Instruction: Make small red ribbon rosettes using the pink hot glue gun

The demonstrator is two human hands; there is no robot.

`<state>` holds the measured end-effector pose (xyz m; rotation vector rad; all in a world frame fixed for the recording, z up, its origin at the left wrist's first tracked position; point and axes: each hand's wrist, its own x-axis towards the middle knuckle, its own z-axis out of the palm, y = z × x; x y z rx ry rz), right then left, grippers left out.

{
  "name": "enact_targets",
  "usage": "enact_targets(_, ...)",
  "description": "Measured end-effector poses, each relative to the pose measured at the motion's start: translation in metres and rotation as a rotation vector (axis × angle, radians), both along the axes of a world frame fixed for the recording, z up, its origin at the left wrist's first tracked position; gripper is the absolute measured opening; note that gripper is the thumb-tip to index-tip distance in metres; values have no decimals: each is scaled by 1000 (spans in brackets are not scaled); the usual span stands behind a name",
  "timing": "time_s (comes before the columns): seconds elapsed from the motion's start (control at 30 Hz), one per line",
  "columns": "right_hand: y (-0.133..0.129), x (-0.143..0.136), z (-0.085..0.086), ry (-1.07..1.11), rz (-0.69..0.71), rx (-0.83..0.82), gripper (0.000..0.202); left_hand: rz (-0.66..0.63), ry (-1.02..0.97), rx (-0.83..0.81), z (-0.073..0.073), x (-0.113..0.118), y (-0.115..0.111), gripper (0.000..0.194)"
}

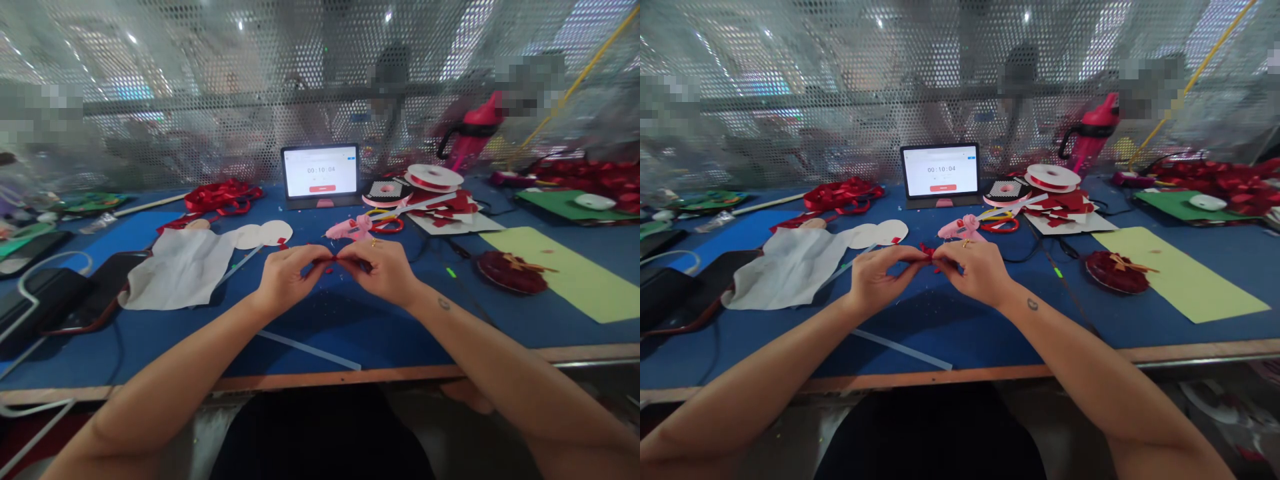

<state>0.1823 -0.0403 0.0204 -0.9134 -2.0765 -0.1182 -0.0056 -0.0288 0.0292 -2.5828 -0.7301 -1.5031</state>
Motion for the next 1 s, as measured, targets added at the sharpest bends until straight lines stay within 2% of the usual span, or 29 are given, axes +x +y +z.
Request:
enact_targets(0.13,0,-1,-2,-37,-64,66,13,35,-36,-8,-2,1,0,9)
enact_targets(0.23,-1,-1,-1,-57,-82,97,15,34,-17,54,-2,1,0,8)
enact_targets(0.5,-2,-2,0,-34,-62,59,14,59,74,210,-1,-1,1,6)
enact_targets(1.0,-2,-2,0,-53,-56,54,15,-27,47,167,-4,-3,4,15)
